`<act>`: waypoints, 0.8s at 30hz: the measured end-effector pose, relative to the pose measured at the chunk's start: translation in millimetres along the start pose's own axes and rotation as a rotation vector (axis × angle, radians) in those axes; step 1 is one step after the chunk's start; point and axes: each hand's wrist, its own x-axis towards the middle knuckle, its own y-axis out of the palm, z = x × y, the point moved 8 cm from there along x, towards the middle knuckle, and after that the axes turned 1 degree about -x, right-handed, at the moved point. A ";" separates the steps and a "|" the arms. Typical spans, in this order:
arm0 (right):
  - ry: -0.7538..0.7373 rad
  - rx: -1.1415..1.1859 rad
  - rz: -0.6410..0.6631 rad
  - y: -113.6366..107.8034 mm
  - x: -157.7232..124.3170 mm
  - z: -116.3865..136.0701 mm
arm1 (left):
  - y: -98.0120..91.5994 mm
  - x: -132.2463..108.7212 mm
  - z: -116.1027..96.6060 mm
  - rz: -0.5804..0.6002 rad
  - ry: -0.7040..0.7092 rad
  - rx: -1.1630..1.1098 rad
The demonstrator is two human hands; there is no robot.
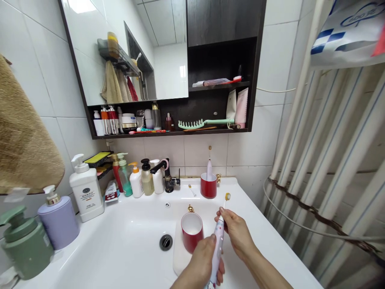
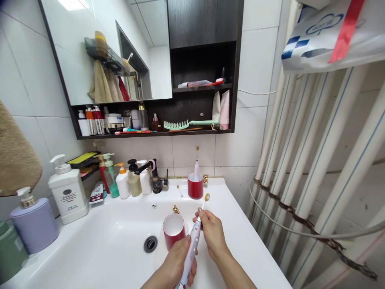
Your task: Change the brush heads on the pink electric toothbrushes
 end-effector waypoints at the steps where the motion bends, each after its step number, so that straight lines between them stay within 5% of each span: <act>1: 0.012 0.017 -0.002 -0.1 0.2 -0.9 | 2.4 -0.5 4.5 0.026 -0.067 -0.044; 4: 0.029 0.049 0.002 0.4 -0.3 -1.0 | 8.4 -3.7 13.0 0.079 -0.212 -0.155; 8: 0.019 0.036 0.007 1.7 -1.5 0.4 | -0.5 -2.9 -1.6 -0.011 -0.021 -0.021; 12: 0.036 0.069 -0.017 0.9 -0.7 -1.4 | 0.4 -2.9 5.4 0.025 -0.080 -0.039; 16: 0.046 0.093 -0.037 -0.7 0.1 -2.7 | -3.6 -2.6 -4.5 -0.011 0.033 0.081; 20: 0.057 0.122 -0.022 3.0 0.2 -4.4 | -1.3 -3.7 -2.9 0.021 -0.082 0.012; 24: -0.040 -0.054 -0.041 8.0 14.2 10.9 | -10.1 -5.3 -13.1 -0.024 -0.038 0.032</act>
